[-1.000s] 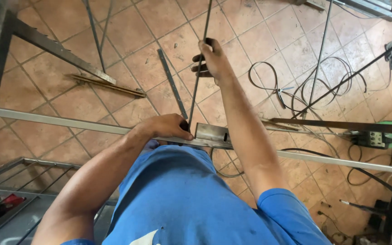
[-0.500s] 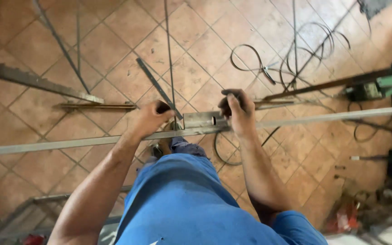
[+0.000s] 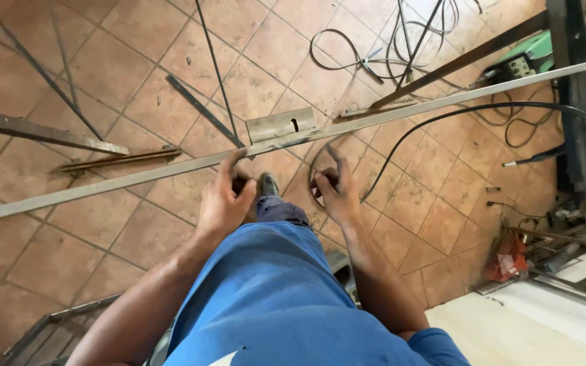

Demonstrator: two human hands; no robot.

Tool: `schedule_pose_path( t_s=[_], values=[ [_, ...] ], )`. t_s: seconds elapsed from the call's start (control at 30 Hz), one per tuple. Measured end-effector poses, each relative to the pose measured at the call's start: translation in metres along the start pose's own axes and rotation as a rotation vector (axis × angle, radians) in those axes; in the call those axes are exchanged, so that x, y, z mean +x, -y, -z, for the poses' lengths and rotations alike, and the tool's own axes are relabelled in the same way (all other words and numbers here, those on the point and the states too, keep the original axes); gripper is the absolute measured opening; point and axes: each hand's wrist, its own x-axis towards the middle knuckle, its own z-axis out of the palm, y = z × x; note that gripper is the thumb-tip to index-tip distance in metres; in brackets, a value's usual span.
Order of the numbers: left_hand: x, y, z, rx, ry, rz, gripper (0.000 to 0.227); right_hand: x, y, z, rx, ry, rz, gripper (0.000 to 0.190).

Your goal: Assembling and aligning metal bars and components to construct a frame

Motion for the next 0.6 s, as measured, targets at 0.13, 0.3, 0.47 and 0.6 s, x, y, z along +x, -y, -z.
schedule_pose_path(
  t_s=[0.13, 0.3, 0.47, 0.6],
  values=[
    [0.002, 0.017, -0.02, 0.218, 0.036, 0.056, 0.082, 0.019, 0.017, 0.015, -0.257, 0.053, 0.048, 0.07],
    [-0.001, 0.019, -0.042, 0.254, -0.033, 0.172, 0.086, 0.044, -0.015, 0.026, -0.534, 0.143, -0.017, 0.078],
    [-0.002, 0.025, -0.079, 0.172, -0.181, 0.187, 0.091, 0.056, -0.043, 0.043, -0.364, 0.298, 0.059, 0.088],
    [-0.002, 0.025, -0.113, 0.124, -0.279, 0.193, 0.09, 0.058, -0.029, 0.063, -0.331, 0.373, 0.089, 0.086]
  ],
)
